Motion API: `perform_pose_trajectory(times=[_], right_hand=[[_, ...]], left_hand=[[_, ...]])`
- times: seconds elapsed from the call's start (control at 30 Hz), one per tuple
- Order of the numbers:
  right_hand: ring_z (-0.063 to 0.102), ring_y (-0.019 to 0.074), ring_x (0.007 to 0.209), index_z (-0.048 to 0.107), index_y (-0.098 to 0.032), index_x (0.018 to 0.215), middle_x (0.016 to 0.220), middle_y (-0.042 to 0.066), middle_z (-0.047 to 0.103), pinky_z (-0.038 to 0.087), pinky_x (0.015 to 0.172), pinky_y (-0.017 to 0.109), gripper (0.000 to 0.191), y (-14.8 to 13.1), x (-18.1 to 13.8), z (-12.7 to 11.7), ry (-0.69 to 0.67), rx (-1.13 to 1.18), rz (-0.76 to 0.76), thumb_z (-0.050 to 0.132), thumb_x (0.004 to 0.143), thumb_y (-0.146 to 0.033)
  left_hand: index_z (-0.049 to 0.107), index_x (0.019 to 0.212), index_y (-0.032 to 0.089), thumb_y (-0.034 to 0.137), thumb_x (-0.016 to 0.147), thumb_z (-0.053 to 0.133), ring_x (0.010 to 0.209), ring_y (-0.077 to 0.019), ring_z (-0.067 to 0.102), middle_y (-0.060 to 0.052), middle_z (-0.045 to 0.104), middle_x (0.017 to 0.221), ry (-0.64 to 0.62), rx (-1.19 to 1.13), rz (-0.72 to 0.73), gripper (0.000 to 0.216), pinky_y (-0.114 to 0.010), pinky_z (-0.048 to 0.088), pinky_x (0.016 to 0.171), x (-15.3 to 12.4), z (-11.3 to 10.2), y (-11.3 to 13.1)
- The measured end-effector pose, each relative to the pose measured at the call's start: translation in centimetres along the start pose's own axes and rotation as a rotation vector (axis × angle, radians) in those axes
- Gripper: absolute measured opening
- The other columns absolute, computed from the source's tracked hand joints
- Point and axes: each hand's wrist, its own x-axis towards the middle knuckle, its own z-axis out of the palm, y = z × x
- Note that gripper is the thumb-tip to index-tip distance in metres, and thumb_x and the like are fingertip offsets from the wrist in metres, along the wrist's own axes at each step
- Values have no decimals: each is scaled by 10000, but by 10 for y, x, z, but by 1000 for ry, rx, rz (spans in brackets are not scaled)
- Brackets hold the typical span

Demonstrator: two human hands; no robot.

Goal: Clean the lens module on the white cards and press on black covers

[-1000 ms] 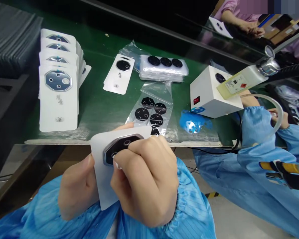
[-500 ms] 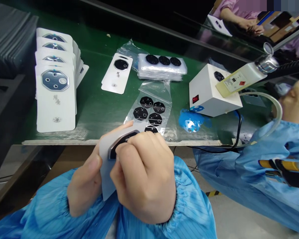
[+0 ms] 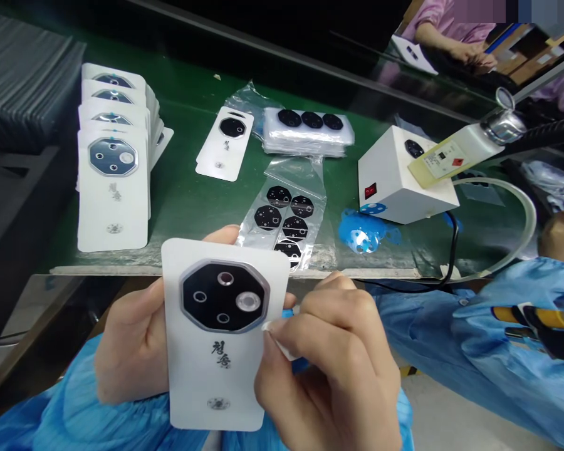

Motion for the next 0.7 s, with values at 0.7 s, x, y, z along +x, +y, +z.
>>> perform_pose_trajectory(times=[0.7], right_hand=[[566, 117, 752, 562, -163, 823, 784, -2, 577, 487, 707, 243, 54, 36, 37, 95, 185, 112, 244, 514, 847, -159]], left_hand=[[339, 1412, 345, 421, 960, 97, 1277, -232, 459, -22, 479, 1416, -17, -21, 89, 518, -384, 411, 1004, -20, -54, 39]])
